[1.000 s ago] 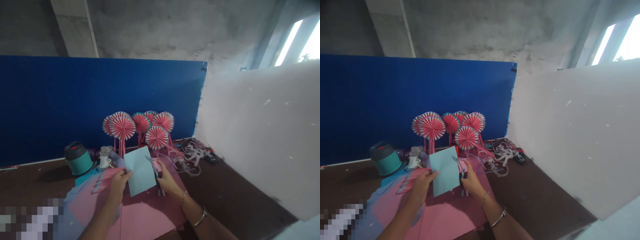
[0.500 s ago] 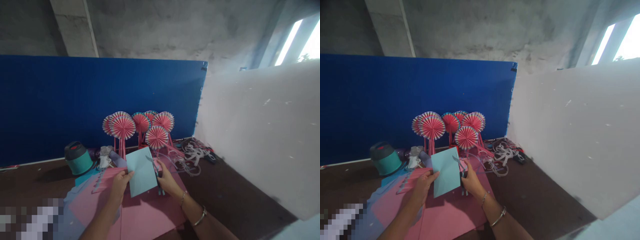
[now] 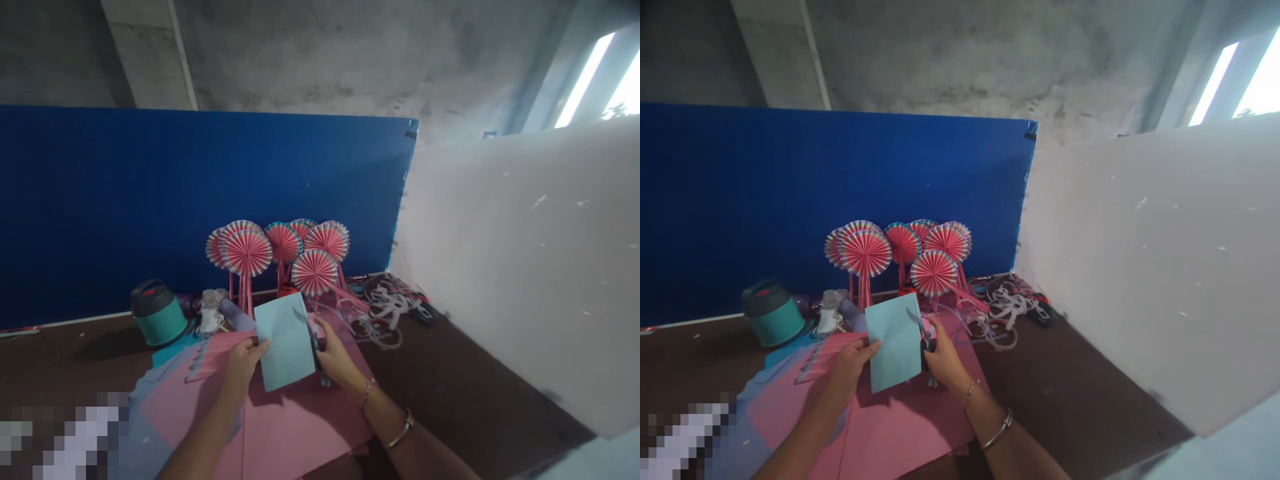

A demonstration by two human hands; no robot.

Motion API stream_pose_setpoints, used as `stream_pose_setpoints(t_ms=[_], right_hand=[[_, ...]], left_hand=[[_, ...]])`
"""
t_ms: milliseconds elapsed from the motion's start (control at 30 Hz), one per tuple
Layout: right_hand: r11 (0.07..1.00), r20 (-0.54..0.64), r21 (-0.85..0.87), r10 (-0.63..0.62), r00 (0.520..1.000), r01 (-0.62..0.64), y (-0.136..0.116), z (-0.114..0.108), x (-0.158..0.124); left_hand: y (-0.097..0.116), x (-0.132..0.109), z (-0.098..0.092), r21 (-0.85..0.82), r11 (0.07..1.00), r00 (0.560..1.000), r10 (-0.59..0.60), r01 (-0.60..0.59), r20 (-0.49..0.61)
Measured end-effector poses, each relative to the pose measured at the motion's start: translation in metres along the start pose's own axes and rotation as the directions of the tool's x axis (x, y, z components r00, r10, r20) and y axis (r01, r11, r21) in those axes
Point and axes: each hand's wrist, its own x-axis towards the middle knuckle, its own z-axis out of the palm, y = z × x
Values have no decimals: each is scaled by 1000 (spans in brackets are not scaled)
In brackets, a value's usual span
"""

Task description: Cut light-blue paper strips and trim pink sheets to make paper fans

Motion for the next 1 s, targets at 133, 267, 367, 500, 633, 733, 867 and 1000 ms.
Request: stream_pose_setpoints(t_ms=[133, 267, 367, 500, 633, 733, 867, 1000], right_hand=[[1000, -9, -17, -15, 1000, 15, 1, -1, 0], [999, 11, -9, -33, 999, 33, 3, -1, 2], [1000, 21, 1, -26, 999, 26, 2, -1, 2], [1000, -1, -21, -9, 1000, 9, 2, -1, 2], [1000, -6, 6, -16, 1000, 16, 4, -1, 2], [1000, -7, 21, -5, 1000, 5, 4, -1, 2], [1000, -12, 28, -7, 1000, 7, 1, 0, 2], [999, -21, 31, -7, 1000, 8, 1, 1, 2]], left_hand=[[-1, 1, 0, -8, 1000, 1000, 0, 0, 3], [-2, 2, -1, -12, 1000, 1000, -7, 7, 4], [-3, 2, -1, -10, 1000, 1000, 1, -1, -1], [-3, 2, 0, -23, 1000, 1000, -5, 5, -9], [-3, 2, 0, -30, 999, 1000, -13, 13, -13], [-1, 0, 1, -19, 1000, 1000, -2, 2, -11], [0, -1, 1, -13, 1000, 1000, 5, -5, 3], [-2, 0, 0, -22, 1000, 1000, -3, 3, 0]])
